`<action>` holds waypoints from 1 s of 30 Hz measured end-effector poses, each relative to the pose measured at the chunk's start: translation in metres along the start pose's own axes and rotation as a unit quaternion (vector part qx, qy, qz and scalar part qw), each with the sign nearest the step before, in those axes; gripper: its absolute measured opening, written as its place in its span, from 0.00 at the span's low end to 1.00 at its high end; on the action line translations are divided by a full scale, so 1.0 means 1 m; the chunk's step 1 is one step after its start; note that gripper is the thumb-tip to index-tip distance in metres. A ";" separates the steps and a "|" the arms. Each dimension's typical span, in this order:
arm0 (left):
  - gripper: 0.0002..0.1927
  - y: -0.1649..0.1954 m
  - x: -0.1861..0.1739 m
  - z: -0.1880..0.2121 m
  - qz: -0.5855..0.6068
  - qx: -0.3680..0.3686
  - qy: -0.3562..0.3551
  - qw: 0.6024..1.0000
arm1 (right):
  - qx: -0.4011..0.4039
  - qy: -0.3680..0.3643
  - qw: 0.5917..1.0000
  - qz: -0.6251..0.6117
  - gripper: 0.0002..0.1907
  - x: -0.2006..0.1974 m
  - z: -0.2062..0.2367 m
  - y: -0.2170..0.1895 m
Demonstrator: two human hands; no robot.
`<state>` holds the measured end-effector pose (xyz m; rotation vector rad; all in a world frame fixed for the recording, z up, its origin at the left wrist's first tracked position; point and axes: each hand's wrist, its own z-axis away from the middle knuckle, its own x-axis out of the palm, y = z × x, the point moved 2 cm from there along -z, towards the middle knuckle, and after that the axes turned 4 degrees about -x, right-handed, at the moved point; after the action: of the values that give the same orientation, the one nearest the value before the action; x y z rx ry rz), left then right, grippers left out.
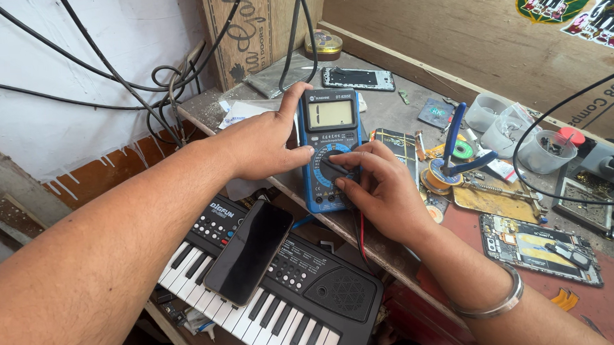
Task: The person uses a digital multimeter to test a small electronic component. They rotate the dial to select different measurement modes and touch the probes to the component, observing the readings on the display.
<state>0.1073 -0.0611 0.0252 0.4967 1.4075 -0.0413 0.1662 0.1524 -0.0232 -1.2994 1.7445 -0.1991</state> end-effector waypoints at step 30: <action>0.59 0.001 -0.001 0.001 -0.008 -0.003 -0.005 1.000 | 0.006 -0.004 1.000 0.006 0.17 0.000 -0.001 -0.001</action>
<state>0.1087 -0.0612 0.0266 0.4795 1.4025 -0.0534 0.1661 0.1518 -0.0216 -1.2790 1.7416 -0.1987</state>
